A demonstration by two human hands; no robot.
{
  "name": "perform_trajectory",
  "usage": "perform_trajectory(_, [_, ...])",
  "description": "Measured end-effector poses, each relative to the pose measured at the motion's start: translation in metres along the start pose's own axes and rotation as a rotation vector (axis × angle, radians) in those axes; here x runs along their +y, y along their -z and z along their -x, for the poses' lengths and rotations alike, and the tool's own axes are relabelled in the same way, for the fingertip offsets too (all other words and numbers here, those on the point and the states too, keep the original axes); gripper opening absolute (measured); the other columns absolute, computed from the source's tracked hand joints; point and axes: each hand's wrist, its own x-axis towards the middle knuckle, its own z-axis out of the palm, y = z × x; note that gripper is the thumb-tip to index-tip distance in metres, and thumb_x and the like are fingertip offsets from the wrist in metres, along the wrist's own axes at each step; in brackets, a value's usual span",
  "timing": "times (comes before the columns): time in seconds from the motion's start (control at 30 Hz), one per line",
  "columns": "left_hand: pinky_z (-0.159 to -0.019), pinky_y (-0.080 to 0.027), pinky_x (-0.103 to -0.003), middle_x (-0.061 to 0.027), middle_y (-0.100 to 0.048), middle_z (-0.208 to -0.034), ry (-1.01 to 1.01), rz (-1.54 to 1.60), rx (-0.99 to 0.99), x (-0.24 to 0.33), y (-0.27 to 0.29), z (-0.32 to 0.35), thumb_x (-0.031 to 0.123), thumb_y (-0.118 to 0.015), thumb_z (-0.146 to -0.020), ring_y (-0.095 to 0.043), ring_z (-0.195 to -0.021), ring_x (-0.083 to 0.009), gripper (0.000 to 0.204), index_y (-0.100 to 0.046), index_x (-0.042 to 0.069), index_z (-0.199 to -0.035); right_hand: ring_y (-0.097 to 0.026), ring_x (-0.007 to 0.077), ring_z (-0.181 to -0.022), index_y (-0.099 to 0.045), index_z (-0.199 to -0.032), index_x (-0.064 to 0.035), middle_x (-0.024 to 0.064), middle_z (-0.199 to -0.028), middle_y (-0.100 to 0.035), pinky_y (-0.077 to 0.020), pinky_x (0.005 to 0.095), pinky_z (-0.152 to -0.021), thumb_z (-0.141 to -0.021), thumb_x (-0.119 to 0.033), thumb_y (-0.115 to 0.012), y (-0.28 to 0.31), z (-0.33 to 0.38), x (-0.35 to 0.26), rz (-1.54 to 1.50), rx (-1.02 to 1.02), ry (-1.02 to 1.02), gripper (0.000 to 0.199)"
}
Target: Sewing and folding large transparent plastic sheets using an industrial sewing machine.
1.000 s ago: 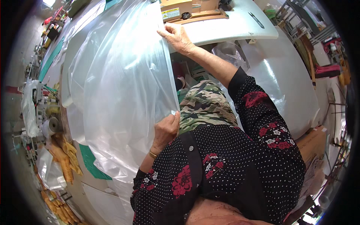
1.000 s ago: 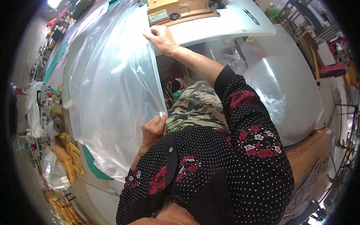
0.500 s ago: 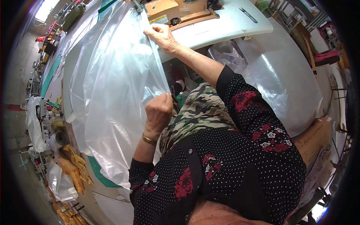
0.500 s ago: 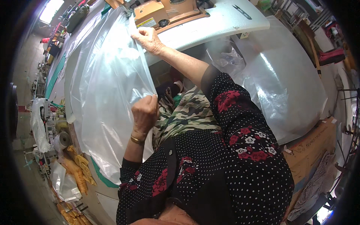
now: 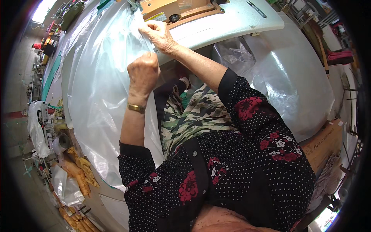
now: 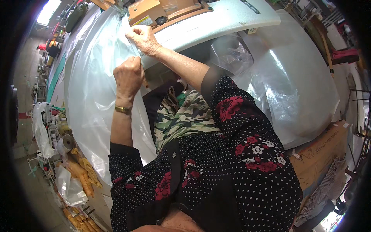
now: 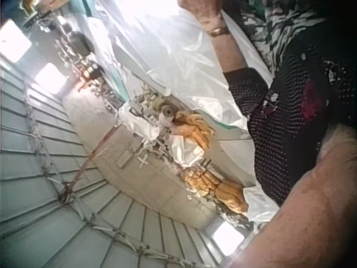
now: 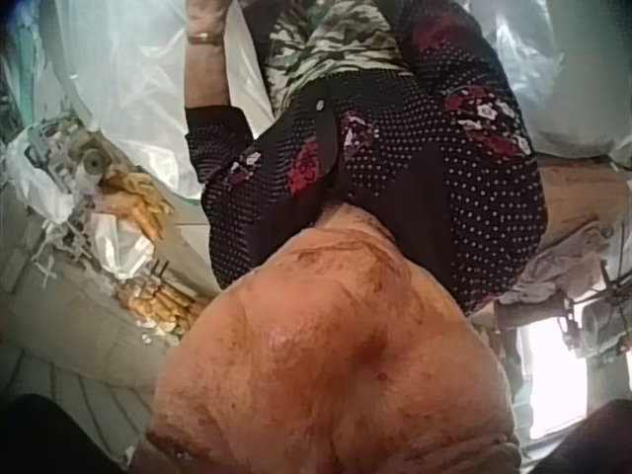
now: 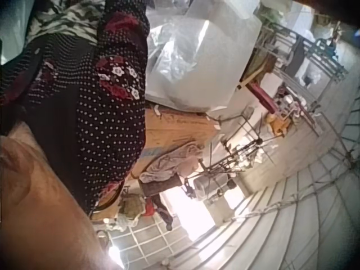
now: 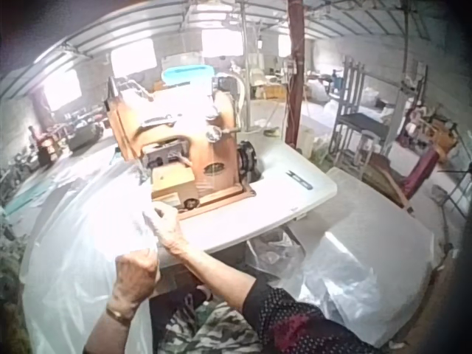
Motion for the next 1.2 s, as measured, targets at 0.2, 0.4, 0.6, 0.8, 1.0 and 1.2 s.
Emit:
perform_trajectory(0.2, [-0.059, -0.049, -0.043, -0.0146, -0.062, -0.071, 0.159, -0.039, 0.09, -0.017, -0.005, -0.035, 0.012, -0.06, -0.081, -0.063, -0.065, -0.0329, 0.008, -0.061, 0.006, -0.076, -0.053, 0.0057, -0.076, -0.068, -0.097, -0.0021, -0.0014, -0.086, -0.063, -0.0456, 0.0235, -0.07, -0.093, -0.026, -0.063, 0.003, 0.001, -0.001, -0.099, -0.023, -0.112, 0.024])
perform_trajectory(0.4, [-0.059, -0.053, -0.041, -0.0195, -0.064, -0.066, 0.316, 0.046, 0.242, -0.033, -0.014, -0.071, 0.017, -0.058, -0.079, -0.064, -0.06, -0.0352, 0.02, -0.066, 0.001, -0.071, -0.055, 0.0088, -0.087, -0.063, -0.103, 0.0001, 0.0035, -0.092, -0.063, -0.0468, 0.0262, -0.081, -0.095, -0.016, -0.049, -0.007, 0.002, -0.005, -0.228, -0.133, -0.038, 0.023])
perform_trajectory(0.6, [-0.059, -0.052, -0.041, -0.0209, -0.063, -0.065, 0.425, 0.259, 0.385, -0.026, -0.023, -0.083, 0.014, -0.058, -0.077, -0.065, -0.061, -0.0372, 0.018, -0.066, -0.001, -0.069, -0.061, 0.0169, -0.096, -0.06, -0.112, 0.0008, 0.0124, -0.1, -0.066, -0.0488, 0.0299, -0.086, -0.095, -0.01, -0.047, -0.004, 0.004, 0.001, -0.032, -0.048, 0.186, 0.025])
perform_trajectory(0.8, [-0.061, -0.049, -0.044, -0.0183, -0.062, -0.077, 0.473, 0.082, 0.421, -0.013, -0.032, -0.04, 0.012, -0.058, -0.082, -0.062, -0.069, -0.037, 0.011, -0.062, 0.003, -0.077, -0.052, 0.0232, -0.113, -0.063, -0.113, -0.0099, 0.0056, -0.115, -0.062, -0.033, 0.0414, -0.1, -0.081, -0.01, -0.06, 0.014, 0.002, -0.036, 1.056, 0.188, 0.859, 0.033])
perform_trajectory(1.0, [-0.061, -0.047, -0.039, -0.0148, -0.059, -0.076, 0.463, 0.22, 0.483, 0.014, -0.039, -0.016, 0.003, -0.063, -0.08, -0.059, -0.068, -0.0318, 0.009, -0.066, -0.001, -0.088, -0.052, 0.0236, -0.118, -0.059, -0.126, -0.0115, 0.0054, -0.126, -0.061, -0.0299, 0.0476, -0.104, -0.081, -0.008, -0.053, 0.039, -0.025, -0.02, 1.05, 0.058, 0.969, 0.045])
perform_trajectory(1.2, [-0.063, -0.048, -0.042, -0.0153, -0.056, -0.077, 0.425, 0.416, 0.54, -0.001, -0.041, -0.013, 0.0, -0.06, -0.082, -0.06, -0.071, -0.0344, 0.007, -0.064, -0.001, -0.087, -0.052, 0.0238, -0.116, -0.061, -0.12, -0.0115, 0.0041, -0.123, -0.06, -0.0299, 0.049, -0.104, -0.083, -0.012, -0.054, 0.03, -0.018, -0.033, 1.482, 0.087, 1.056, 0.037])
